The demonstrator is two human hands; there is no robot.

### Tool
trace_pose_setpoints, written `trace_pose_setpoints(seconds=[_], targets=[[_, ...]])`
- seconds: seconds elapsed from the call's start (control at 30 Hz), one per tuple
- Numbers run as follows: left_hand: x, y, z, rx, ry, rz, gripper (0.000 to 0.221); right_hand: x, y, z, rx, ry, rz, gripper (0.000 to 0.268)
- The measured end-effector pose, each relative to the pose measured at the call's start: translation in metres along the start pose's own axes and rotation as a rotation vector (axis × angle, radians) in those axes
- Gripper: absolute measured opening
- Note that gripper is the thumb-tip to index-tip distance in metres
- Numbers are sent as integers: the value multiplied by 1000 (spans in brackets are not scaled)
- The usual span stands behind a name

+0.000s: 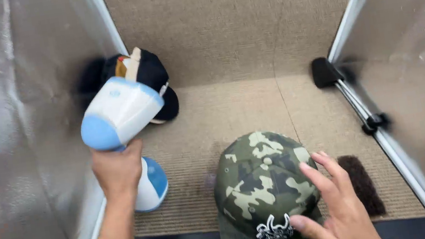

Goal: Brushing and steaming a camouflage baseball cap to clean and shape it inside a processing booth.

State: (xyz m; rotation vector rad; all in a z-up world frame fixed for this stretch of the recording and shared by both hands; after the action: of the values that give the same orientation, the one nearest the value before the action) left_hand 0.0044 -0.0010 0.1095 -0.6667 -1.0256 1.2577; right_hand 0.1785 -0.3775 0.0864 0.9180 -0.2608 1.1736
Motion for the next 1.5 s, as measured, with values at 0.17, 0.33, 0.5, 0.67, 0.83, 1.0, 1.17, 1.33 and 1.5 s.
trace_pose_setpoints(seconds=[0.17, 0.33, 0.5, 0.67, 0.83, 1.0, 1.17, 1.33, 1.5], targets=[[-38, -125, 39, 320, 544, -114, 72, 17, 9, -11, -74, 78, 42, 87], [-53, -172, 17, 726, 916, -393, 85, 12, 2, -22, 11, 94, -135, 88], [-49, -202, -30, 1105, 1057, -741, 70, 11, 5, -21, 54, 17, -45, 88], [-64, -235, -62, 1312, 1081, -780, 49, 11, -1, -26, 61, -72, 7, 88], [-93, -270, -80, 1473, 1043, -844, 58, 11, -1, -27, 45, -92, -26, 88], [-124, -291, -98, 1541, 1072, -1014, 36, 7, -4, -28, 32, -105, 3, 89], [-127, -293, -101, 1507, 1081, -1056, 44, 8, -3, -27, 54, -72, -77, 88], [-120, -287, -92, 1516, 1098, -997, 38, 8, -1, -26, 48, -70, -65, 89], [-95, -272, -81, 1559, 1007, -860, 49, 9, -2, -26, 68, -87, 3, 89]])
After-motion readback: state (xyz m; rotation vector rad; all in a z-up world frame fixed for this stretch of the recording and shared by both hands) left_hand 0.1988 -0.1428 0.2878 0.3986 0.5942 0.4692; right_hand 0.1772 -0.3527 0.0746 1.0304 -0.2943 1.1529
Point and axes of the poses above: each hand's wrist, its own x-axis towards the middle knuckle, its own z-axis out of the back of the hand, y = z × x, the point moved 3 cm from there along x, towards the middle knuckle, and after that the axes turned 4 degrees about x, right-handed, at the moved point
